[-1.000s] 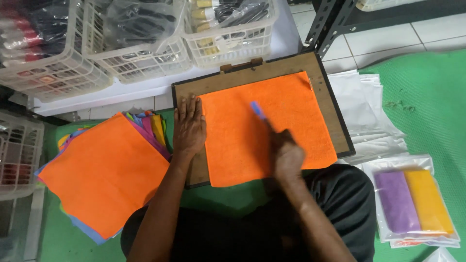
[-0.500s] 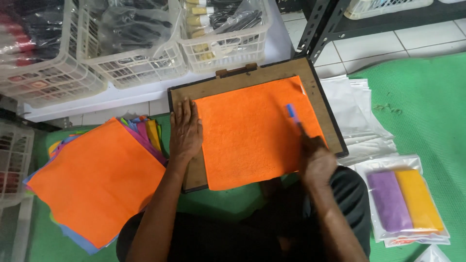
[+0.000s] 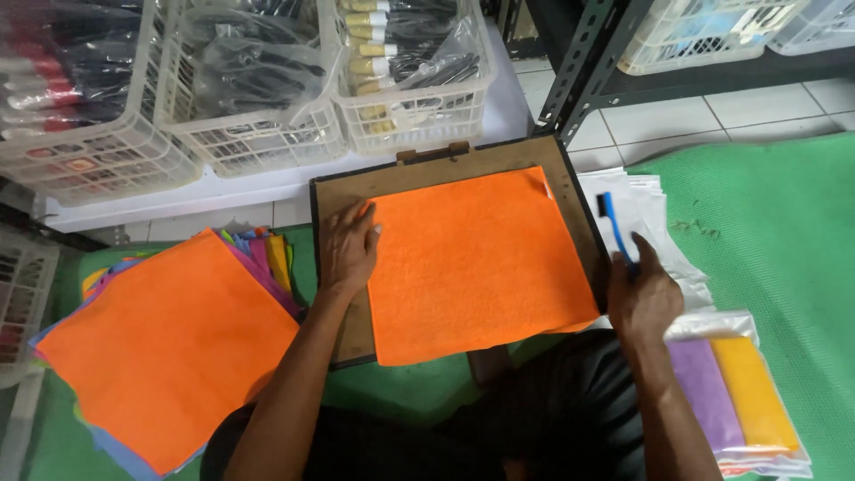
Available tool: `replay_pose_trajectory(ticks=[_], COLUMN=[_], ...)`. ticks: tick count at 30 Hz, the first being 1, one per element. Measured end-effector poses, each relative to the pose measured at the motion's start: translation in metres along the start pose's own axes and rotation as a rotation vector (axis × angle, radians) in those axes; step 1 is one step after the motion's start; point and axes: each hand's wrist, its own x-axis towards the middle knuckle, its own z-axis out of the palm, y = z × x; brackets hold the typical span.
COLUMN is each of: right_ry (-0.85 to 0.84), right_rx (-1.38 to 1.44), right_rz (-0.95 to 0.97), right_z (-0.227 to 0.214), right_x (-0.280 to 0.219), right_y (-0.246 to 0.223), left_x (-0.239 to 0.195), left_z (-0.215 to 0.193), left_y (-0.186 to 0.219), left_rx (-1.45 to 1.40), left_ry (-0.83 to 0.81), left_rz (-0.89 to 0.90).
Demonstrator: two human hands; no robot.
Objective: Cleaning and folding microfiber cloths using a small scraping tool on a wooden board.
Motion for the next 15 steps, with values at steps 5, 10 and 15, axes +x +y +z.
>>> replay_pose_trajectory(ticks=[5,10,15], right_ry=[-0.162,-0.316,-0.236], right_rx=[0.177,0.064,0.054], right_rz=[-0.021,0.058,0.02], right_z=[0.023,0.082,0.104], right_x=[0.048,0.082,0.108], right_y=[-0.093,-0.091,-0.099], left_x=[0.032,0.048,0.077], left_z=[-0.01,-0.005,0.01], left_y=[0.022,0.013,-0.015], left_rx=[0.097,0.013,0.085], left_ry=[0.128,0.146,0.259], left_rz=[-0.106,-0.179,-0.062])
